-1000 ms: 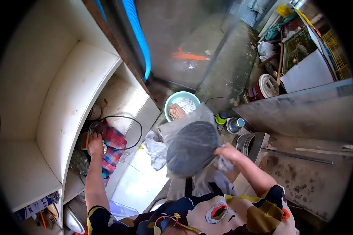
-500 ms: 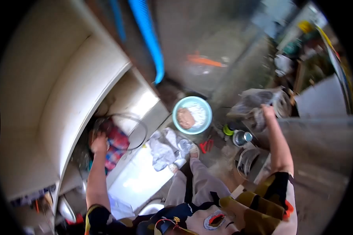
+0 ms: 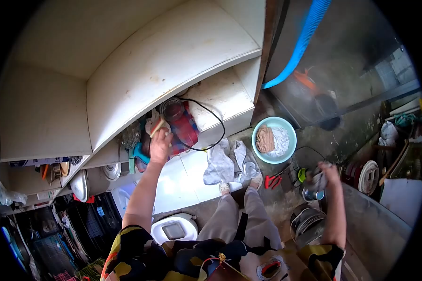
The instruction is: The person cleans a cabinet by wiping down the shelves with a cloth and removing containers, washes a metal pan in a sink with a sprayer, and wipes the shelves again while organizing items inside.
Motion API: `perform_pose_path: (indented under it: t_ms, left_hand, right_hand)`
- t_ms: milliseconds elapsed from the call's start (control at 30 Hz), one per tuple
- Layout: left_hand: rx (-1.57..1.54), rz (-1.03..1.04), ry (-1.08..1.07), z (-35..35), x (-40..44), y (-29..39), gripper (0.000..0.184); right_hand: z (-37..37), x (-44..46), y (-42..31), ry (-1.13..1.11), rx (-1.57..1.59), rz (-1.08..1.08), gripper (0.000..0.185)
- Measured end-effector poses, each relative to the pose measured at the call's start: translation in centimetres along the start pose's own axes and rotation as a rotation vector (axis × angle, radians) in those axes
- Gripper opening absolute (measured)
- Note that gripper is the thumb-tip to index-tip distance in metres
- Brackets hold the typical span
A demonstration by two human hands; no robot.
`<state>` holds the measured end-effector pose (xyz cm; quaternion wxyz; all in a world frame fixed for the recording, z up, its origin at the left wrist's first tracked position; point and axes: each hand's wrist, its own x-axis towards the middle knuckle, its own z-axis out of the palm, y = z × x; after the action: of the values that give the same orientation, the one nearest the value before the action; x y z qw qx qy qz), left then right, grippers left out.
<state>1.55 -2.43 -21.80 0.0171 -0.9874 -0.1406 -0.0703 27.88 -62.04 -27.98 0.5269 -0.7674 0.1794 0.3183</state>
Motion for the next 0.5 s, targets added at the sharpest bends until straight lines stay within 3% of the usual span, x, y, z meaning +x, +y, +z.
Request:
perform_pose_path:
  t_ms: [33, 100, 167, 300, 367, 433, 500]
  left_hand:
    - [-0.017, -0.004, -0.004, -0.5, -0.5, 0.6, 0.026]
    - [-0.085, 0.014, 0.019, -0.6, -1.6, 1.7, 0.025]
    - [-0.162, 0.024, 0.046, -0.4, -2.5, 3.2, 0.019]
    - [-0.243, 0.045, 0.034, -1.0, -3.0, 6.5, 0.019]
    - [-0.297, 0.106, 0.087, -0.8, -3.1, 7.5, 0.024]
    - [-0.330, 0.179, 0.083, -1.8, -3.3, 8.3, 0.022]
    - [-0.302, 0.184, -0.027, 0.0, -4.6, 8.1, 0.021]
  right_hand:
    - [2.6, -1.1, 0.7, 0.041, -0.075, 0.028, 0.012]
    - [8.1, -5.1, -0.6, -0.320, -0.205, 0.083, 0.018]
    - [14.1, -6.5, 1.6, -0.486, -0.068, 0.078, 0.030]
    - [26.4, -11.6, -1.7, -0.871, -0.090, -0.188, 0.040]
    - [31.5, -12.8, -2.8, -0.891, -0.031, -0.231, 0.036]
    - [34.7, -15.9, -5.9, -0.834, 0.087, -0.079, 0.037]
    - [37.4, -15.9, -5.7, -0.919, 0.173, -0.073, 0.042]
